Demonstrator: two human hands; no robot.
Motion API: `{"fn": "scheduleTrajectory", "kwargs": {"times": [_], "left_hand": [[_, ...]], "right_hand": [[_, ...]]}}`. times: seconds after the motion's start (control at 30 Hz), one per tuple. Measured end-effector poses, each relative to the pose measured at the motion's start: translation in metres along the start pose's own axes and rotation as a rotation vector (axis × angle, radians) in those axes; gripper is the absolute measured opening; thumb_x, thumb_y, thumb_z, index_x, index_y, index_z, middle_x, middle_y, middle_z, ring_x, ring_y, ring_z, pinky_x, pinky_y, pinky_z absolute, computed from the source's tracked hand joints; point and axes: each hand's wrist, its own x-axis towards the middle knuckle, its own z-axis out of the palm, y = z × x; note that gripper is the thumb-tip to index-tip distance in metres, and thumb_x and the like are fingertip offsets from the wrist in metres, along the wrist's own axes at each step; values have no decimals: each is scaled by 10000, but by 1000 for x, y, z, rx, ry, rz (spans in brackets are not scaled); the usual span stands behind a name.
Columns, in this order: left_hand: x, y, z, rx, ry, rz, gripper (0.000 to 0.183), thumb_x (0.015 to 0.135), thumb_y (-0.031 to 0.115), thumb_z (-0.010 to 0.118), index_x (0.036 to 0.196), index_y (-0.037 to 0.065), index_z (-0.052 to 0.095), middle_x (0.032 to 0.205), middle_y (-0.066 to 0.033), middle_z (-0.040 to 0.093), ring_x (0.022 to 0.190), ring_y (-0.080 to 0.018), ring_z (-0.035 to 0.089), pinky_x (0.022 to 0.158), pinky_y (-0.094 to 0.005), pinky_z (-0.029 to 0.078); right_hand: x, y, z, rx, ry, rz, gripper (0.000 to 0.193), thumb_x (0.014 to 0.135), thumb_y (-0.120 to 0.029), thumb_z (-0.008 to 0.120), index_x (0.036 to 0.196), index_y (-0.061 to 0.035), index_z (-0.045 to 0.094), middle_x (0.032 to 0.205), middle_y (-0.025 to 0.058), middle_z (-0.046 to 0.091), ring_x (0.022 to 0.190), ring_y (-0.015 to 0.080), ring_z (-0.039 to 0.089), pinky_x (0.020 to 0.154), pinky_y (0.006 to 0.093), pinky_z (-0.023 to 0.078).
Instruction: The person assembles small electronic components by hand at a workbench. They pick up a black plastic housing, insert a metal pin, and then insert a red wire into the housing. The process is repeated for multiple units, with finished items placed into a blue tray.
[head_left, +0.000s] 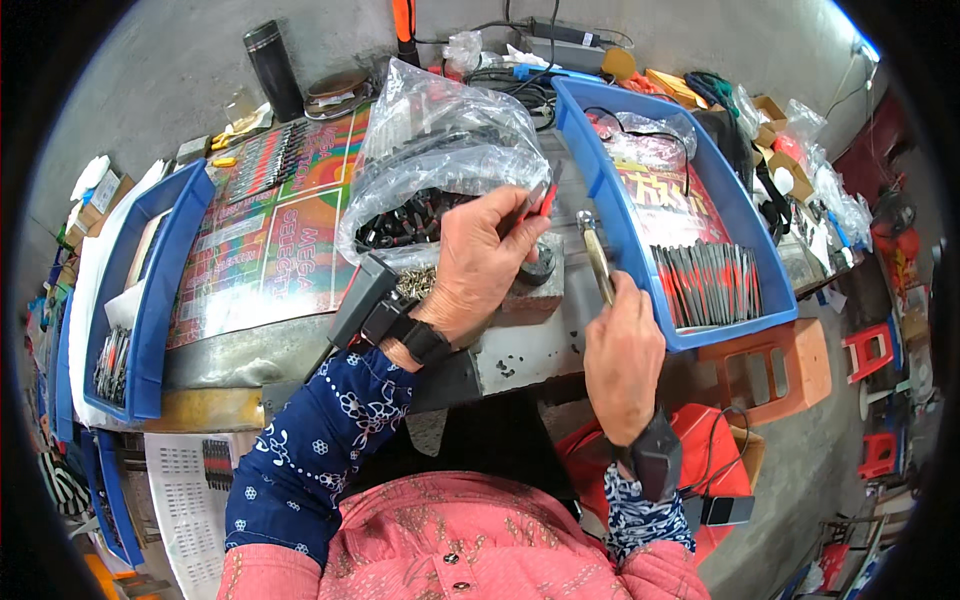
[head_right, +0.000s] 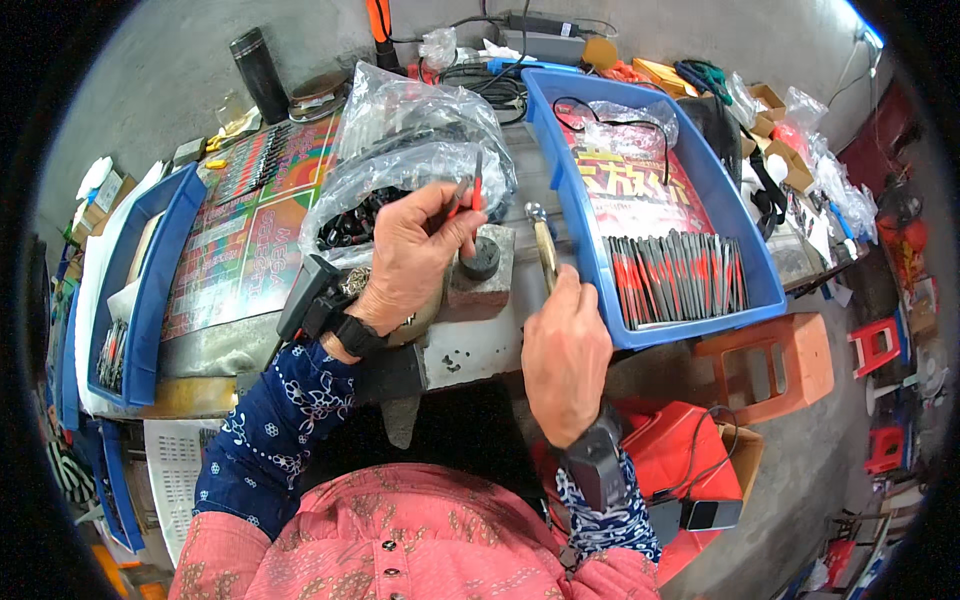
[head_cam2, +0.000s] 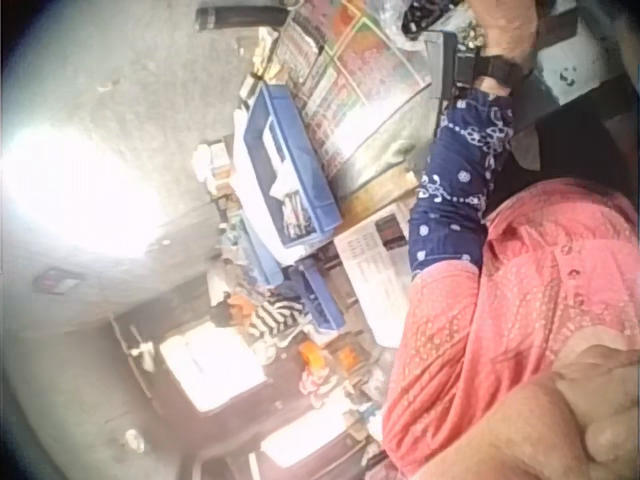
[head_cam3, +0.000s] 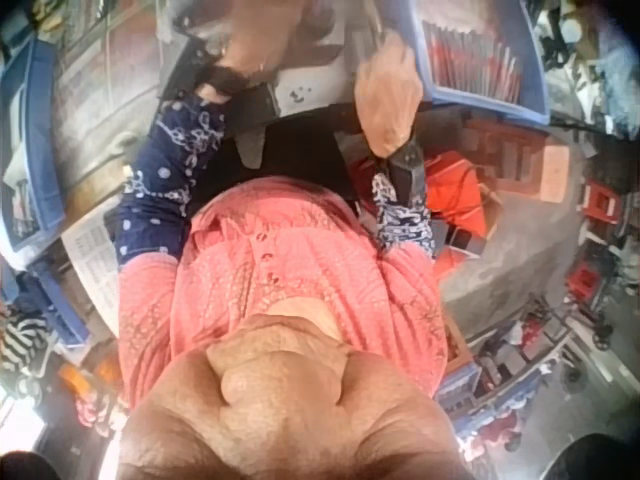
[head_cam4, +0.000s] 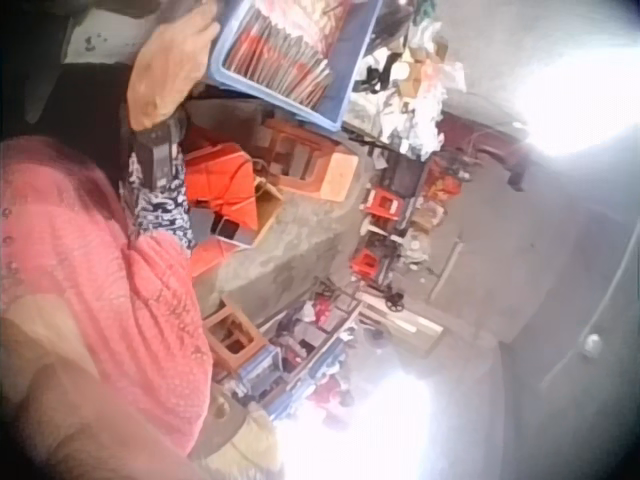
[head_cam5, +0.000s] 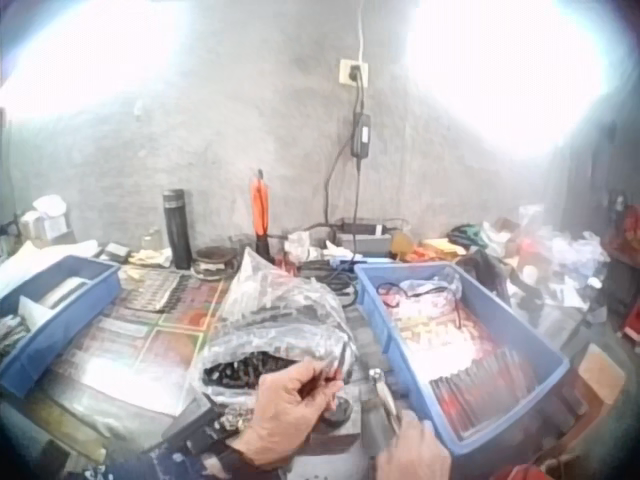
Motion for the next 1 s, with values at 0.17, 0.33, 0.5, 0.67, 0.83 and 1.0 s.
{"fn": "scheduleTrajectory", "kwargs": {"times": [0.17, 0.33, 0.5, 0.67, 0.83, 1.0], "left_hand": [[-5, 1, 2, 76, 30, 50, 81, 884, 32, 668, 912, -27, 620, 697, -82, 626, 546, -109, 605, 511, -268, 461], [-7, 0, 3, 43, 42, 45, 87, 896, 25, 655, 920, -25, 588, 708, -85, 625, 558, -110, 612, 511, -276, 461], [-7, -1, 4, 38, 56, 9, 83, 912, 13, 645, 879, -15, 575, 690, -29, 610, 576, -67, 590, 517, -231, 449], [-8, 1, 4, 41, 53, -12, 97, 916, 17, 643, 866, -18, 567, 674, -38, 613, 573, -74, 598, 509, -239, 448], [-9, 1, 4, 54, 64, 4, 95, 916, 12, 639, 862, -17, 566, 675, -41, 619, 576, -74, 600, 510, -240, 448], [-8, 0, 4, 72, 59, 34, 106, 899, 4, 646, 882, -22, 545, 683, -96, 629, 548, -125, 628, 496, -286, 466]], "right_hand": [[1, -8, -61, 661, 41, 174, 382, 898, 34, 521, 1278, 75, 522, 1029, 241, 636, 876, 279, 652, 786, 337, 512], [27, -9, -87, 499, 98, -63, 298, 895, -2, 633, 1181, 76, 599, 931, 181, 673, 786, 184, 653, 699, 298, 516], [40, -17, -99, 450, 200, -108, 288, 894, -21, 650, 1165, 72, 620, 944, 216, 692, 823, 265, 698, 738, 327, 529], [51, -21, -106, 464, 51, -164, 310, 902, -18, 638, 1192, 86, 610, 1023, 244, 684, 896, 306, 704, 779, 324, 530], [57, -25, -113, 420, 105, -221, 313, 904, -24, 644, 1201, 73, 622, 1046, 226, 697, 941, 254, 701, 819, 321, 527], [56, -26, -118, 499, 249, -202, 317, 899, -31, 651, 1193, 85, 625, 1051, 228, 699, 921, 257, 708, 811, 325, 533]]}}
